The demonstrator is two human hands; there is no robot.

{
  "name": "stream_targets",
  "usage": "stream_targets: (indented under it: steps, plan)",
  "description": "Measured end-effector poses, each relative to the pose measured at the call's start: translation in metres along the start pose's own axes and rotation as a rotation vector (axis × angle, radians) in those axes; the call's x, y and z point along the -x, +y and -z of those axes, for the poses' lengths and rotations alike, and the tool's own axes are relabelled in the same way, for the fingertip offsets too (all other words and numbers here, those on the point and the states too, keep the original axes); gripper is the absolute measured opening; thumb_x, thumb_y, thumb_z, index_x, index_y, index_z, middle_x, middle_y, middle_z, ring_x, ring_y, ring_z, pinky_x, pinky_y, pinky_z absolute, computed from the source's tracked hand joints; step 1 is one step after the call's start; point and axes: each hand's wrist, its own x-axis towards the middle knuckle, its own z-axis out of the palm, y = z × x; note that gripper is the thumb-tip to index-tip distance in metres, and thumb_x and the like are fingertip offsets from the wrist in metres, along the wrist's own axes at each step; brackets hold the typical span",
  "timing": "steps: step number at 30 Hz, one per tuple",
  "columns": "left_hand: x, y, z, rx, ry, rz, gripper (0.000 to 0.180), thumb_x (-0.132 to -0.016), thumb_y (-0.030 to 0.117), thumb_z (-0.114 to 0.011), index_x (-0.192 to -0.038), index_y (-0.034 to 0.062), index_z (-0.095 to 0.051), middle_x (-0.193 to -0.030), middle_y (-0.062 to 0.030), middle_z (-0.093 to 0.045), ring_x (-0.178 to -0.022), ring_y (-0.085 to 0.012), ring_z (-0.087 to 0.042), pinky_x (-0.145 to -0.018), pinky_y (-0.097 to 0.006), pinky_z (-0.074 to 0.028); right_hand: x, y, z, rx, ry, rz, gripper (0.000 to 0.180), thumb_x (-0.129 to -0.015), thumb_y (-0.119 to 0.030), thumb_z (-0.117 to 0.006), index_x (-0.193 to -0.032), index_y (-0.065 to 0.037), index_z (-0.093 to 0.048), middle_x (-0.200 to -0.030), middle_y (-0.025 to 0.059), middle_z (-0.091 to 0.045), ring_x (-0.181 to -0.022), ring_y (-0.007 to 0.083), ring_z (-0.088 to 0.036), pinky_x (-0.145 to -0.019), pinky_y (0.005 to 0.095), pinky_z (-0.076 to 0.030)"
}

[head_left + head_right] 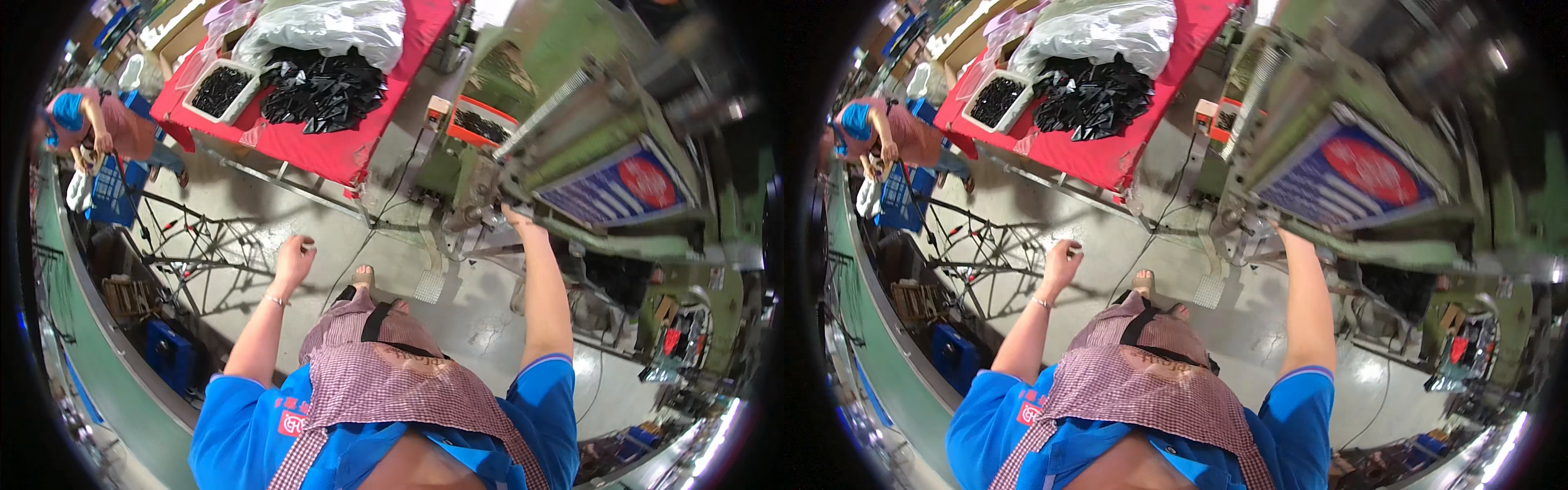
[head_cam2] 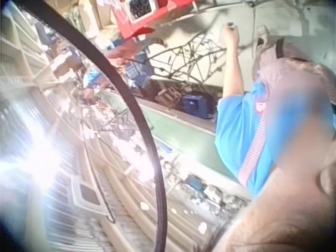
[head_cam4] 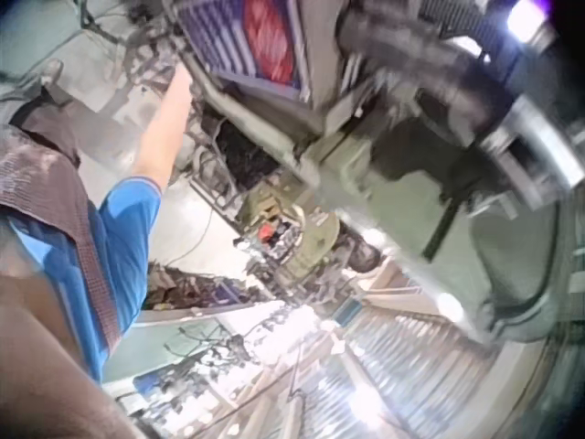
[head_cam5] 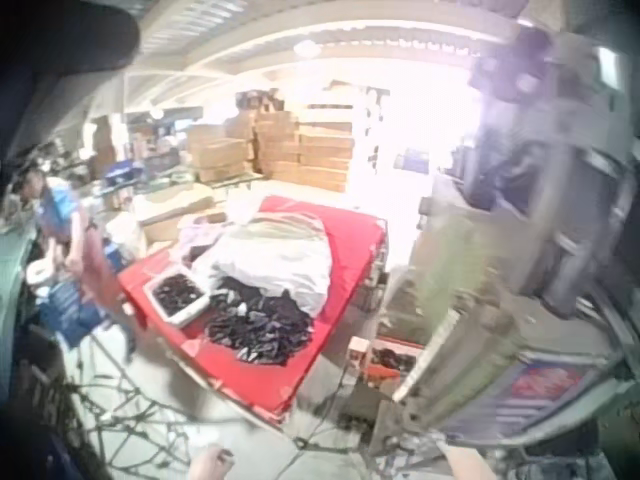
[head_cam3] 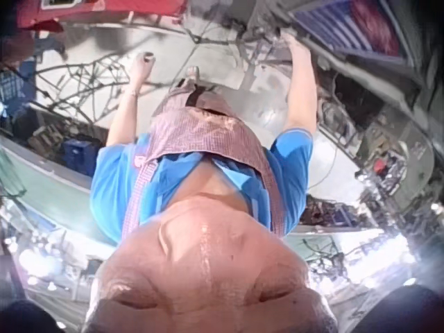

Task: The person repeatedly picks up bicycle frames from a conveyor belt, positions them under a press machine, and attaches small black plastic parts to the frame joints. The person then removes the frames and places them back on the belt, repeating the process for several units.

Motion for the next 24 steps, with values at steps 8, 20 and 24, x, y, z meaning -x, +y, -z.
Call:
stream_targets:
  steps: [8, 20, 24]
  plan:
    - [-0.189, 0.041, 0.042, 0.136, 0.370, -0.217, 0.011, -0.080, 0.009, -0.064, -0.088, 0.0016, -0.065, -0.083, -0.0164, -0.066, -0.078, -0.0286, -0.067, -0.071, -0.036, -0.051, -0.017, -0.004, 0.079, -0.357, -0.212, -0.027, 0.031, -0.082, -0.031, -0.054, -0.104, -0.010, -0.059, -0.106, 0.0158, -0.061, -0.106, 0.0346, -0.055, -0.093, 0.0470, -0.043]
    - [-0.280, 0.035, 0.035, -0.112, 0.313, -0.186, 0.027, -0.077, 0.019, -0.070, -0.097, 0.0026, -0.064, -0.091, -0.0155, -0.065, -0.084, -0.0309, -0.064, -0.075, -0.040, -0.051, 0.044, -0.014, 0.115, -0.683, 0.023, -0.356, 0.033, -0.084, -0.032, -0.052, -0.108, -0.010, -0.060, -0.111, 0.0154, -0.060, -0.110, 0.0341, -0.053, -0.095, 0.0478, -0.041]
    - [-0.277, 0.038, 0.035, -0.151, 0.335, -0.197, 0.026, -0.077, 0.020, -0.065, -0.096, 0.0027, -0.065, -0.091, -0.0155, -0.065, -0.086, -0.0335, -0.063, -0.077, -0.042, -0.050, 0.010, -0.019, 0.088, -0.538, -0.009, -0.258, 0.034, -0.085, -0.032, -0.051, -0.109, -0.010, -0.060, -0.113, 0.0153, -0.060, -0.111, 0.0339, -0.053, -0.095, 0.0481, -0.041]
